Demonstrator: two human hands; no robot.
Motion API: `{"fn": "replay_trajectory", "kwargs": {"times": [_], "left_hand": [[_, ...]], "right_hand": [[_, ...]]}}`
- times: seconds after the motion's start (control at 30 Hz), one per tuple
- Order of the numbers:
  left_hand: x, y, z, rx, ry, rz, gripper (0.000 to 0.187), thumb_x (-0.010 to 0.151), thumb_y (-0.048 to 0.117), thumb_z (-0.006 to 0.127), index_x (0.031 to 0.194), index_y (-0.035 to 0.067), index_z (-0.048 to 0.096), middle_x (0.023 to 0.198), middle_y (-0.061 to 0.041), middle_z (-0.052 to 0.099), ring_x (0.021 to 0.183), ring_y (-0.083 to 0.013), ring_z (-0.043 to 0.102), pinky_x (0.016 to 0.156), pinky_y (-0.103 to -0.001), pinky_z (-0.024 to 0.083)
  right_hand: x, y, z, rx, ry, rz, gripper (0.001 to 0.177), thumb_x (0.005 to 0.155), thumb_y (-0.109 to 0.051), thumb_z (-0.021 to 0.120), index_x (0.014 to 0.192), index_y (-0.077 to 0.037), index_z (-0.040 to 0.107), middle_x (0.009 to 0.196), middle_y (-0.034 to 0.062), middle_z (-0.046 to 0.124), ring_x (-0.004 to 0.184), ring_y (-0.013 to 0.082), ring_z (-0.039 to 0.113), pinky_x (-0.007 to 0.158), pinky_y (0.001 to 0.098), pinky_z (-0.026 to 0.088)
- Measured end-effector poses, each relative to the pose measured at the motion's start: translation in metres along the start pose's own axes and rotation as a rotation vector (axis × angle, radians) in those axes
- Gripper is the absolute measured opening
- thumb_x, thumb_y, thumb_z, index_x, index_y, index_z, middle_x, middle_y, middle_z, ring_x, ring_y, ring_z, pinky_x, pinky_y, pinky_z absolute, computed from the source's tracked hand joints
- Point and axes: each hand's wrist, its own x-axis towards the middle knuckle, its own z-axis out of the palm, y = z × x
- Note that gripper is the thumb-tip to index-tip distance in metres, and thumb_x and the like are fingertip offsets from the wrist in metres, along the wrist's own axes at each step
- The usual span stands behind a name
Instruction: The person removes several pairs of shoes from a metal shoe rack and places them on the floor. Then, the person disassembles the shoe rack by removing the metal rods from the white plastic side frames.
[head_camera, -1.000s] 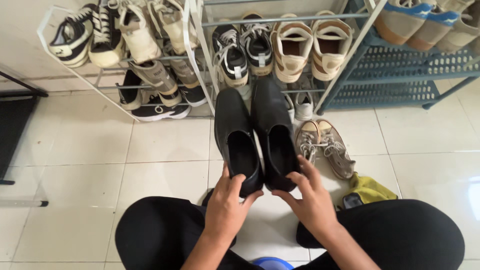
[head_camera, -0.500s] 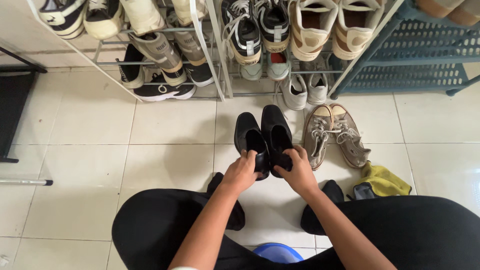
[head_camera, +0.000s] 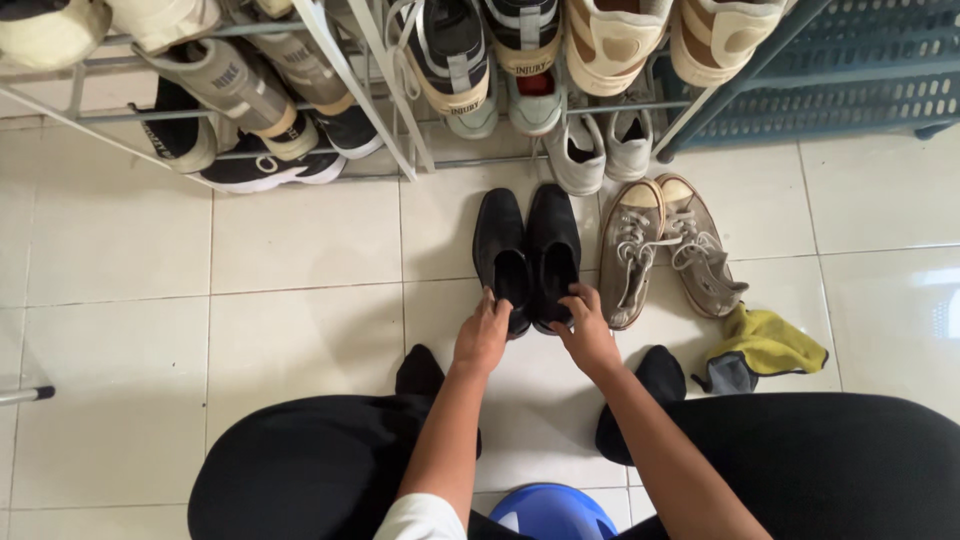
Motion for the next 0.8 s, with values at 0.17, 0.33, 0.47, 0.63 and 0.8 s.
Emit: {"fn": "replay_trajectory", "kwargs": {"times": [0.17,0.33,0.47,0.63,0.8], "left_hand": [[0.005,0.019,-0.013,-0.018,-0.338,-0.171,0.047,0.085,0.024,0.076,0.119,0.005,0.049,0.157,-0.033,0.031,0.115,-0.0397,0.064,0.088,-0.043,0.059],[0.013,0.027,-0.035,-0.136,-0.320,-0.258,0.058,0.085,0.031,0.077,0.129,0.008,0.047,0.144,-0.029,0.048,0.106,-0.0378,0.069,0.088,-0.044,0.058],[0.011,0.026,-0.042,-0.179,-0.219,-0.263,0.060,0.085,0.033,0.077,0.128,0.005,0.046,0.129,-0.020,0.061,0.103,-0.0362,0.070,0.085,-0.045,0.059],[0.014,0.036,-0.068,-0.220,0.220,-0.153,0.046,0.084,0.028,0.077,0.118,0.007,0.055,0.112,-0.015,0.069,0.100,-0.0354,0.070,0.080,-0.046,0.059],[0.038,0.074,-0.145,-0.319,0.573,0.112,0.046,0.083,0.026,0.078,0.119,0.006,0.059,0.109,-0.015,0.070,0.097,-0.0360,0.070,0.079,-0.045,0.059]], "right_hand": [[-0.002,0.017,0.009,-0.146,-0.037,0.028,0.040,0.079,-0.015,0.083,0.112,-0.004,0.063,0.140,0.0105,0.052,0.117,0.0351,0.062,0.091,0.0431,0.056],[-0.002,0.015,0.010,-0.258,-0.099,-0.009,0.029,0.082,-0.019,0.080,0.107,-0.011,0.070,0.123,0.0058,0.060,0.119,0.0295,0.060,0.090,0.0423,0.056],[0.000,0.003,-0.005,-0.269,-0.095,-0.008,0.028,0.079,-0.022,0.081,0.102,-0.012,0.071,0.120,0.0059,0.062,0.117,0.0290,0.061,0.088,0.0420,0.057],[0.024,-0.030,-0.052,-0.188,0.207,-0.034,0.026,0.087,-0.024,0.077,0.109,-0.012,0.068,0.120,0.0116,0.062,0.111,0.0345,0.063,0.091,0.0458,0.055],[0.065,-0.080,-0.151,-0.201,0.668,-0.400,0.050,0.090,-0.012,0.077,0.133,-0.003,0.054,0.133,0.0255,0.051,0.131,0.0485,0.048,0.108,0.0537,0.045]]}}
